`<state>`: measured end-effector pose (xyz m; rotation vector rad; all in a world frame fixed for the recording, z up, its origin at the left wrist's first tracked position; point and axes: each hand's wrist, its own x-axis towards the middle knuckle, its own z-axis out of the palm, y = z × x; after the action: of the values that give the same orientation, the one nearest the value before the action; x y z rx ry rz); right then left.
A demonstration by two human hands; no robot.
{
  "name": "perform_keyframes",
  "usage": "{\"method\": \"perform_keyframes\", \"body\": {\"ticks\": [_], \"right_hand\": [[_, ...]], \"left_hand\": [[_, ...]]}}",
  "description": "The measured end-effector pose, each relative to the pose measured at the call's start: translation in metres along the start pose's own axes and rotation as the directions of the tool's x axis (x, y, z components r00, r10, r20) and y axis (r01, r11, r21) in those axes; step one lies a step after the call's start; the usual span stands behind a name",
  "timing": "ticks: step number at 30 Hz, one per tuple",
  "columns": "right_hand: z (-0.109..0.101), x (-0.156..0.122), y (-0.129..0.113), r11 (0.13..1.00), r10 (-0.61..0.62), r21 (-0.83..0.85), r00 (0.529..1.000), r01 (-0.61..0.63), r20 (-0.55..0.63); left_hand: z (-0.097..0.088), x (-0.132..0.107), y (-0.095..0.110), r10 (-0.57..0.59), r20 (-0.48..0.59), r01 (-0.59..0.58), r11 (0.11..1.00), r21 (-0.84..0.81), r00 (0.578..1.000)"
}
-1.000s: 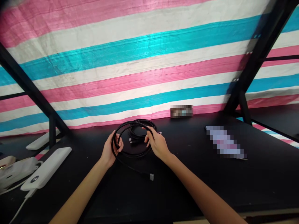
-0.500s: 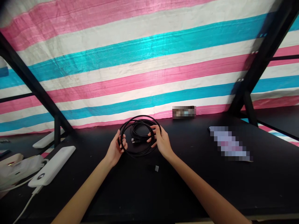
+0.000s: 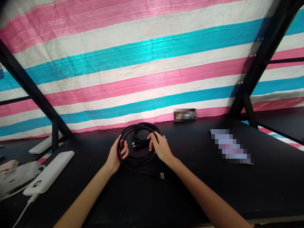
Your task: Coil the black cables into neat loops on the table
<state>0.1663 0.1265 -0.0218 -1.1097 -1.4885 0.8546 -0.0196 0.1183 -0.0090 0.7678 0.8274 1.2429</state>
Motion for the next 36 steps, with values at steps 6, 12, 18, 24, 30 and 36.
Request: {"method": "perform_keyframes", "body": {"ticks": [6,12,18,24,30,36], "right_hand": [[0.000,-0.001,-0.001,1.000,-0.013,-0.028,1.000,0.014,0.011],[0.000,-0.001,0.000,1.000,-0.006,-0.022,1.000,0.007,0.010],[-0.002,0.003,0.003,0.995,0.000,0.098,1.000,0.002,-0.019],[-0.016,0.013,0.000,0.940,0.074,0.341,0.975,0.002,-0.210],[-0.031,0.022,-0.001,0.855,0.197,0.519,0.931,-0.010,-0.307],[-0.037,0.026,-0.008,0.742,0.305,0.669,0.910,-0.041,-0.282]], "left_hand": [[0.000,0.000,-0.001,0.006,-0.022,-0.006,0.999,0.033,1.000],[0.000,0.000,-0.002,0.012,-0.022,-0.012,0.999,0.030,1.000],[-0.005,0.002,0.006,0.012,-0.029,-0.009,0.997,0.071,1.000],[-0.021,0.005,0.032,0.264,-0.213,-0.277,0.960,-0.036,0.941],[-0.033,0.003,0.050,0.256,-0.300,-0.313,0.936,-0.160,0.919],[-0.035,0.003,0.052,0.380,-0.493,-0.451,0.892,-0.027,0.782]]}}
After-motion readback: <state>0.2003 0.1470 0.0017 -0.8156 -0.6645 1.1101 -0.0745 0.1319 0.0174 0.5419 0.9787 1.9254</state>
